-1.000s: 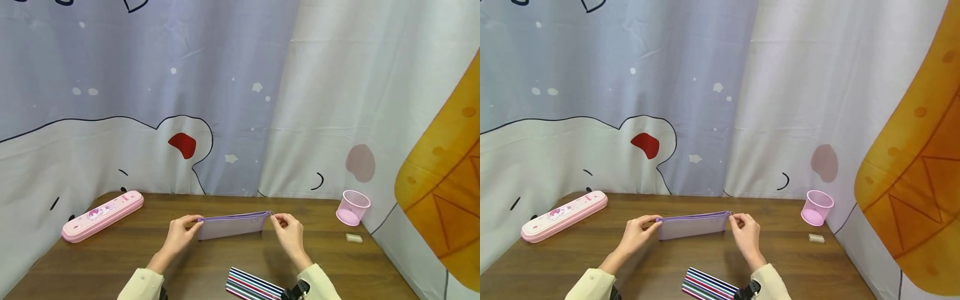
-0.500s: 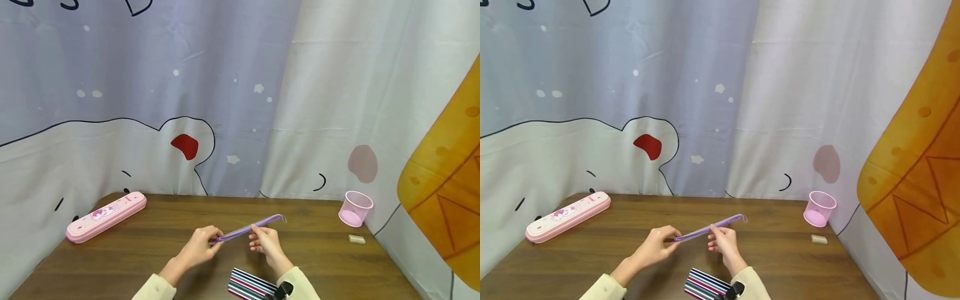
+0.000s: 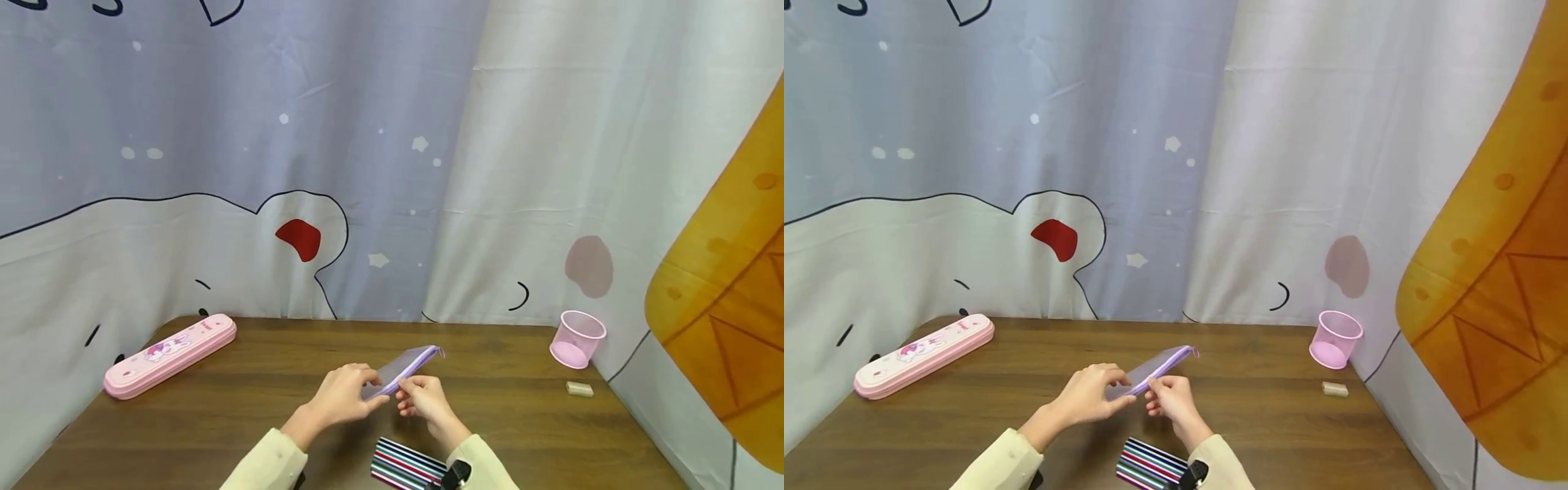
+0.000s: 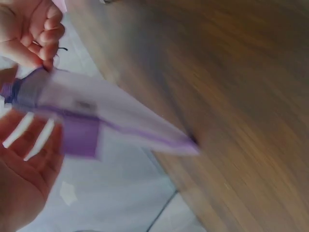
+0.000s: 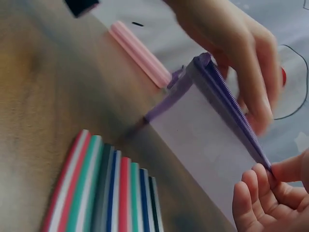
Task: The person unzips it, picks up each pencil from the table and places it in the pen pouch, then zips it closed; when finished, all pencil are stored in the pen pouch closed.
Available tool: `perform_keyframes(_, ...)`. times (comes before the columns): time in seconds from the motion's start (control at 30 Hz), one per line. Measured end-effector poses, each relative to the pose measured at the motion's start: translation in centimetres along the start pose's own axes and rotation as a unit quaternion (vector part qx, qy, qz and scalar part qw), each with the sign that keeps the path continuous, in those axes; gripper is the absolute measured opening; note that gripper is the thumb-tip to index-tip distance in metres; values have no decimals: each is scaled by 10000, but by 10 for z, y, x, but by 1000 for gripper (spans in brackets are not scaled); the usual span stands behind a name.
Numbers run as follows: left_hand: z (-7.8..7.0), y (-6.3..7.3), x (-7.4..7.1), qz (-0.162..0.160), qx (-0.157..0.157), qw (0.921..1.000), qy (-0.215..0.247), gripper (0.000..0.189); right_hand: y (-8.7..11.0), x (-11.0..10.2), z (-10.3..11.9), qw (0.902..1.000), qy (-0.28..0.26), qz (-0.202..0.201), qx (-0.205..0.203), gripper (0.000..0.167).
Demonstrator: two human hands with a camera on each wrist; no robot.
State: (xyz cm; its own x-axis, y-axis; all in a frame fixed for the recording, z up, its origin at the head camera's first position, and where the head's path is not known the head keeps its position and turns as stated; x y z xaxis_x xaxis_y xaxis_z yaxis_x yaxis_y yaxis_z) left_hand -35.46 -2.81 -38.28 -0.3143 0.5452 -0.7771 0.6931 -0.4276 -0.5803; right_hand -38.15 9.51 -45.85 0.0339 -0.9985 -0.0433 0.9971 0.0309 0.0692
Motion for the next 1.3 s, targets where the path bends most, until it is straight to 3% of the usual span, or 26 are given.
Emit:
perform_keyframes(0.3, 8, -10, 17, 600, -498, 9946, 689, 17, 6, 24, 6, 9970, 296, 552, -454, 28)
perform_keyframes(0.47, 6, -12, 18, 585, -320, 9917, 1096, 16, 8, 24, 8, 9954, 314, 745, -521, 27)
perform_keyframes(0.6, 1, -14, 18, 572, -205, 9901, 1269, 12, 19, 25, 21, 9942, 424, 712, -687, 25)
perform_keyframes(0.93, 2, -16, 21, 881, -586, 9836, 1462, 7, 11, 26, 8, 9887, 686, 743, -1108, 27)
perform_keyframes(1.3, 0, -16, 18, 581, -608, 9869, 1380, 12, 25, 26, 27, 9881, 857, 535, -1159, 23)
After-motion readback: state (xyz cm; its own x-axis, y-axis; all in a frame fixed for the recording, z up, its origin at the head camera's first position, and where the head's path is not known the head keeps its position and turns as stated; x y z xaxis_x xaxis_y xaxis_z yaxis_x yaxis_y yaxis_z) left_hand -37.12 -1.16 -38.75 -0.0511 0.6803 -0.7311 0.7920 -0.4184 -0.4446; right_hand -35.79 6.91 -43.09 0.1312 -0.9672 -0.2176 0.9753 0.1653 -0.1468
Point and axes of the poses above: each hand's wrist, its own y-axis away from the middle knuckle, its own x-axis out of the palm, z = x × y, the point moved 9 cm from there along -y, towards the middle knuckle, and after that the axes turned 6 degrees about -z, right-handed, at the moved point
